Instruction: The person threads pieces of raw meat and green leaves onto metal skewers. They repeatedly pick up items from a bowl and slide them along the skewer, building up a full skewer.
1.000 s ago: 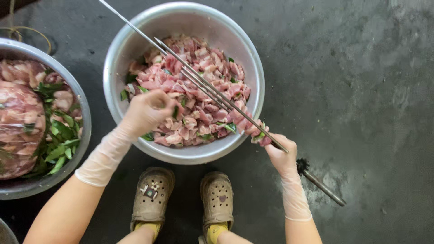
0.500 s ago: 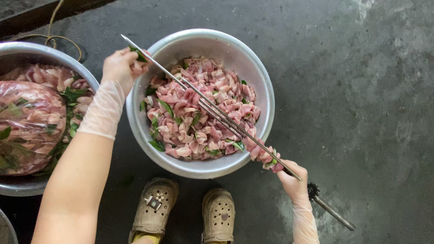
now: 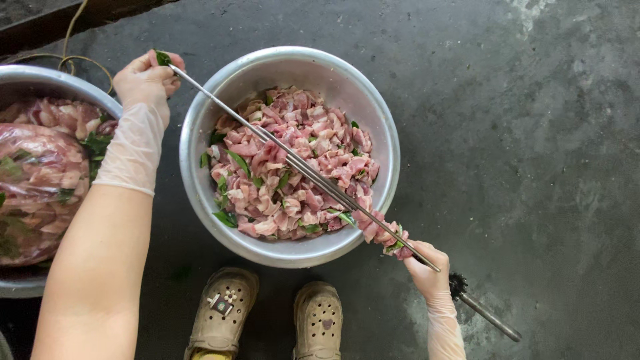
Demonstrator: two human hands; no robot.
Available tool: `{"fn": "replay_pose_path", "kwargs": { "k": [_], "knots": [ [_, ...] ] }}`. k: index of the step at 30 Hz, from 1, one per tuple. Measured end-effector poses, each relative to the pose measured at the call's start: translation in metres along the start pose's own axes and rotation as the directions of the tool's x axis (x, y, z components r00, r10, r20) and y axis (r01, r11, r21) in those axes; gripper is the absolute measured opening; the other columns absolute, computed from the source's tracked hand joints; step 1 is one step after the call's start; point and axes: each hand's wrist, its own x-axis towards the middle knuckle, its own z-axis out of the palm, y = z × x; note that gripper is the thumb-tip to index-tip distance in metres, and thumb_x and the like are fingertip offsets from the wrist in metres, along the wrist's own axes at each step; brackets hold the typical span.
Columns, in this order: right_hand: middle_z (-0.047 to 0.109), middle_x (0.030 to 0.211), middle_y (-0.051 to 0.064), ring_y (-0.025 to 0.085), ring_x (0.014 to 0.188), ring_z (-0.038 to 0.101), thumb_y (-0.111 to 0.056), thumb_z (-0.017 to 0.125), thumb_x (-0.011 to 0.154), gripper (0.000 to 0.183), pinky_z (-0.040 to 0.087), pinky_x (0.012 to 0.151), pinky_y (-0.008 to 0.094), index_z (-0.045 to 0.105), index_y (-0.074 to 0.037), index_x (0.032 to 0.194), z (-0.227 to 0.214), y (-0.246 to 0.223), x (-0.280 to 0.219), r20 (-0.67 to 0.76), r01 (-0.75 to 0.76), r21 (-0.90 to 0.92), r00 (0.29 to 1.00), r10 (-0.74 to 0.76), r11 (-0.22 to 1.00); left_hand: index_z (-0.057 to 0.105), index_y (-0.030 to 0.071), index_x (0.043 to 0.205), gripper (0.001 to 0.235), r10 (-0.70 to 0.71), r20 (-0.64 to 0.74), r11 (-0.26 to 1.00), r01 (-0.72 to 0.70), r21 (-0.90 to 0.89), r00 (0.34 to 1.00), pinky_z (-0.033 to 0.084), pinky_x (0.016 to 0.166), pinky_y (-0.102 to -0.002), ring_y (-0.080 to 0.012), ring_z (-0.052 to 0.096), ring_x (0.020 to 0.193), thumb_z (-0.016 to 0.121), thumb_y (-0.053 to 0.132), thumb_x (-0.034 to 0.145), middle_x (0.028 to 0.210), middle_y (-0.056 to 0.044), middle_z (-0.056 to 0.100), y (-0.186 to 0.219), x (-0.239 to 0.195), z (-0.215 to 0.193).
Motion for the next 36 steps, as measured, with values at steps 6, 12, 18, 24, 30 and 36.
{"fn": "replay_pose_path", "kwargs": {
  "k": [6, 12, 18, 24, 30, 36],
  "knots": [
    [0.076, 0.085, 0.008, 0.016, 0.077, 0.074, 0.001, 0.07, 0.078, 0.019, 0.056, 0.073, 0.028, 0.077, -0.003, 0.096, 0.004, -0.003, -0.004, -0.03, -0.001, -0.008, 1.0, 0.001, 1.0, 0.078, -0.003, 0.095, 0.027, 0.13, -0.026, 0.992, -0.13, 0.005, 0.991, 0.049, 0.046, -0.023, -0.0107, 0.066, 0.06, 0.056, -0.012, 0.084, 0.083, -0.009, 0.076, 0.009, -0.014, 0.007],
    [0.074, 0.077, 0.007, 0.017, 0.072, 0.073, -0.001, 0.069, 0.08, 0.009, 0.055, 0.069, 0.029, 0.076, -0.003, 0.085, 0.006, -0.015, -0.002, -0.038, 0.006, -0.03, 0.999, -0.007, 1.0, 0.079, -0.003, 0.103, 0.028, 0.143, -0.037, 0.985, -0.139, 0.107, 0.989, 0.054, 0.049, -0.021, -0.0099, 0.071, 0.066, 0.058, -0.009, 0.085, 0.084, -0.008, 0.077, 0.025, -0.036, 0.02],
    [0.072, 0.078, 0.01, 0.02, 0.072, 0.071, -0.005, 0.072, 0.082, 0.008, 0.052, 0.066, 0.031, 0.076, -0.003, 0.089, 0.022, -0.031, -0.004, -0.081, -0.015, -0.098, 0.997, 0.007, 0.995, 0.079, -0.004, 0.105, 0.028, -0.019, 0.077, 0.995, 0.011, 0.104, 0.997, 0.056, 0.057, -0.025, -0.0109, 0.069, 0.07, 0.056, -0.007, 0.088, 0.09, -0.009, 0.078, 0.016, -0.081, 0.061],
    [0.073, 0.081, 0.009, 0.019, 0.075, 0.072, 0.0, 0.069, 0.078, 0.014, 0.054, 0.07, 0.03, 0.075, -0.003, 0.09, 0.019, -0.028, 0.004, -0.097, 0.046, -0.026, 0.994, -0.049, 0.999, 0.066, -0.011, 0.119, 0.025, 0.013, 0.018, 0.967, -0.017, 0.256, 1.0, 0.059, 0.083, -0.032, -0.0223, 0.068, 0.094, 0.052, -0.001, 0.102, 0.113, -0.022, 0.071, 0.037, -0.098, 0.047],
    [0.074, 0.082, 0.007, 0.018, 0.076, 0.072, 0.004, 0.069, 0.077, 0.015, 0.055, 0.072, 0.029, 0.075, -0.003, 0.089, 0.017, -0.02, -0.001, -0.069, 0.043, 0.03, 0.997, -0.041, 0.999, 0.062, 0.006, 0.112, 0.04, -0.623, 0.274, 0.655, 0.68, -0.331, 0.733, 0.047, 0.11, -0.046, -0.029, 0.07, 0.108, 0.037, 0.036, 0.103, 0.107, -0.02, 0.076, 0.014, -0.069, 0.054],
    [0.073, 0.08, 0.007, 0.018, 0.075, 0.071, 0.002, 0.069, 0.078, 0.012, 0.054, 0.072, 0.029, 0.075, -0.004, 0.088, 0.014, -0.019, -0.001, -0.063, 0.032, -0.032, 0.997, -0.034, 0.999, 0.062, 0.0, 0.125, 0.029, -0.522, 0.233, 0.786, 0.568, -0.243, 0.821, 0.05, 0.103, -0.046, -0.0262, 0.075, 0.107, 0.048, 0.018, 0.106, 0.111, -0.013, 0.078, -0.009, -0.032, 0.05]
  ]
}}
